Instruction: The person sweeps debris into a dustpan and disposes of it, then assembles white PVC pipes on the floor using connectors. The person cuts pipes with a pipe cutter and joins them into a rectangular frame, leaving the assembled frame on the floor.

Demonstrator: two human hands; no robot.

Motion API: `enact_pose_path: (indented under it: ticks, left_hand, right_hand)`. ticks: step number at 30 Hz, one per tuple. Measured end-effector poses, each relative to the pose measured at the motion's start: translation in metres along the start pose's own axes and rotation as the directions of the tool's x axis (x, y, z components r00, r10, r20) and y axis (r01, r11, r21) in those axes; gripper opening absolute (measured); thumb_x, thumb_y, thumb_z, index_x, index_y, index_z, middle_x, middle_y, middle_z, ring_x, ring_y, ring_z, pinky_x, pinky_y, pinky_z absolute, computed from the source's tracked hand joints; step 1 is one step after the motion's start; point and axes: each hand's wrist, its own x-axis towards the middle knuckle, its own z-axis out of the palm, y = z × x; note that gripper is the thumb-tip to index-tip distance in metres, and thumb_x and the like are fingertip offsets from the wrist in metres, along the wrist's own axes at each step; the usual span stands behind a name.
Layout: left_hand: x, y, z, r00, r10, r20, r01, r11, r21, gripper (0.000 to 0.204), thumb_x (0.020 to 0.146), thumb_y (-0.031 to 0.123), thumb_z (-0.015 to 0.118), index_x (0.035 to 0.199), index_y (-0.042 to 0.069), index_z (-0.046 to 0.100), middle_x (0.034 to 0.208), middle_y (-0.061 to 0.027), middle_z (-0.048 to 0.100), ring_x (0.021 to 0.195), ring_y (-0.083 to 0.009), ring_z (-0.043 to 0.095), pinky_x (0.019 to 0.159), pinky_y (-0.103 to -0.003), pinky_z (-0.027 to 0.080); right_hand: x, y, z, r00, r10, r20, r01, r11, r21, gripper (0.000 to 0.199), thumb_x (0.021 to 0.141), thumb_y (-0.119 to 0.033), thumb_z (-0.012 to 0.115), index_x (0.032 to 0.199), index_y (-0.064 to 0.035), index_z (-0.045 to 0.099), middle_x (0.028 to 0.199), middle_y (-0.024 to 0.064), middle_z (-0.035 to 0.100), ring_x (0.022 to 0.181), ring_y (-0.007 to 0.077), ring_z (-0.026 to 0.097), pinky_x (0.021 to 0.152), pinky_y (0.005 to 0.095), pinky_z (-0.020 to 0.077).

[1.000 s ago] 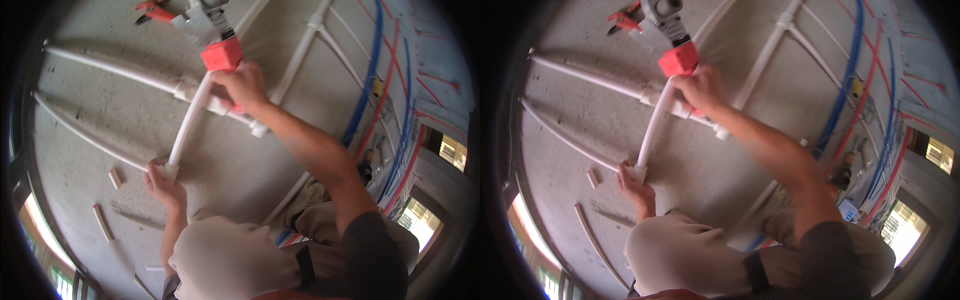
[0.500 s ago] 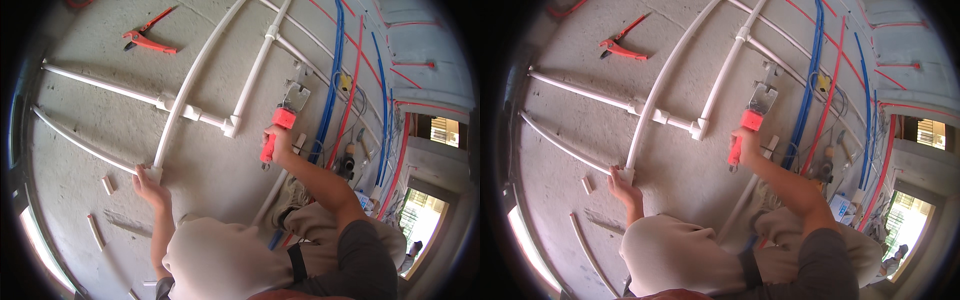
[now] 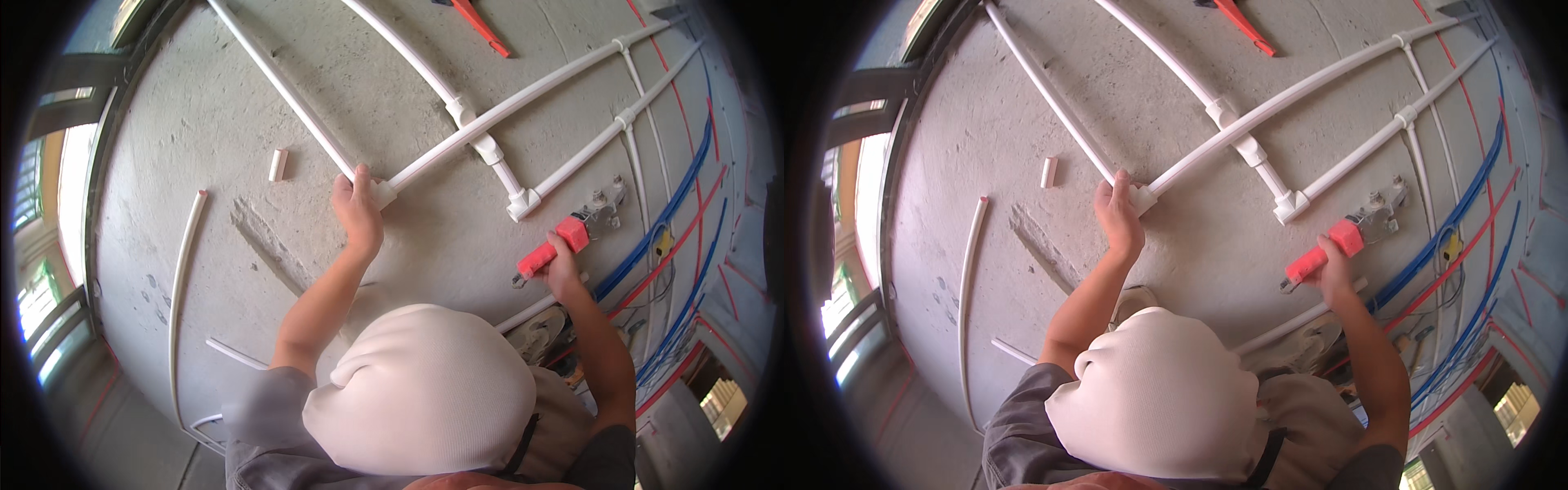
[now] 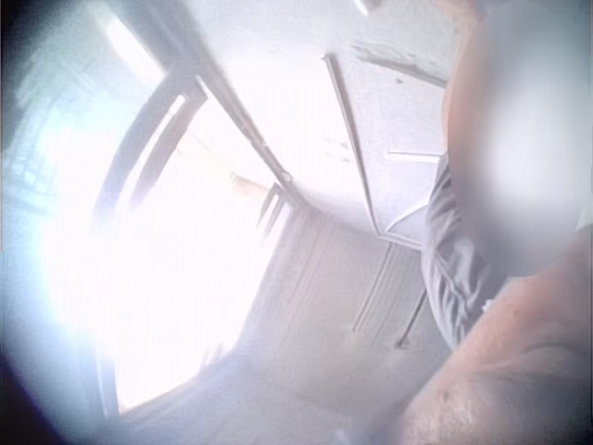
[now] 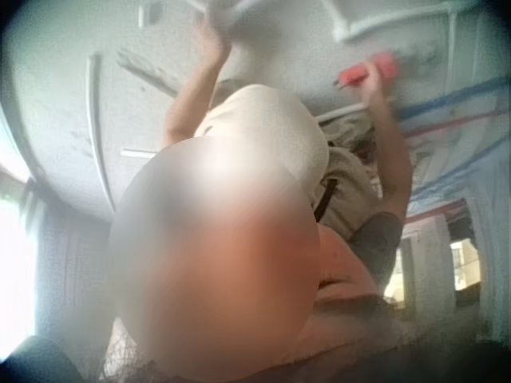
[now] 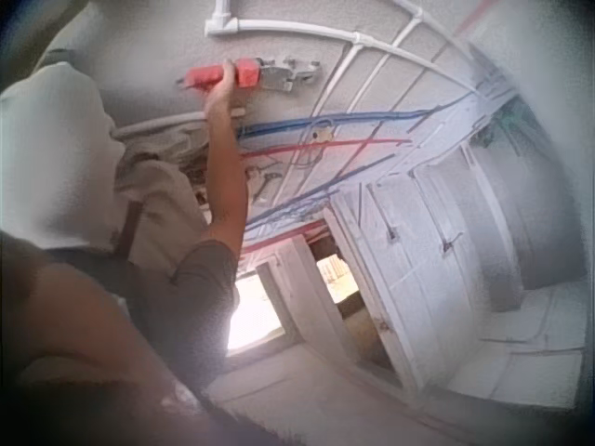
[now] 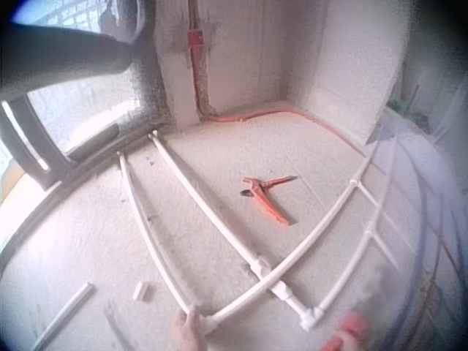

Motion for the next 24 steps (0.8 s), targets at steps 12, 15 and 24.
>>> enact_pose_path:
  ticks: [12,15,24]
  left_hand:
    - [-0.007,0.029,-0.015,0.928,-0.198,0.316,0.283,0.926,-0.249,0.041,0.094,0.019,0.076,0.121,-0.003,0.055,0.096,-0.0113,0.063,0.083,-0.0204,0.063,0.074,-0.033,0.052]
    - [-0.005,0.032,-0.014,0.912,-0.187,0.366,0.299,0.913,-0.277,0.045,0.094,0.018,0.074,0.126,-0.004,0.052,0.103,-0.0142,0.065,0.087,-0.023,0.065,0.079,-0.034,0.054]
    - [-0.041,0.034,-0.054,0.986,0.015,0.165,-0.088,0.891,0.446,0.037,0.094,0.014,0.077,0.117,-0.002,0.054,0.104,-0.0131,0.064,0.077,-0.0148,0.063,0.065,-0.028,0.05]
  right_hand:
    - [-0.074,-0.094,0.043,0.986,-0.075,0.147,0.164,0.319,-0.933,0.043,0.095,-0.048,0.069,0.089,-0.0063,0.069,0.076,0.0102,0.071,0.071,0.0205,0.069,0.064,0.0366,0.0523]
    - [-0.066,-0.123,0.101,0.757,-0.524,0.39,0.567,0.23,-0.791,0.027,0.092,-0.03,0.074,0.097,-0.0039,0.069,0.079,0.0117,0.069,0.074,0.026,0.067,0.069,0.039,0.052]
    - [-0.009,-0.181,0.189,0.347,-0.639,0.686,0.545,-0.458,-0.702,0.048,0.084,-0.03,0.082,0.124,-0.0103,0.065,0.123,0.0088,0.059,0.115,0.0314,0.059,0.097,0.0447,0.0497]
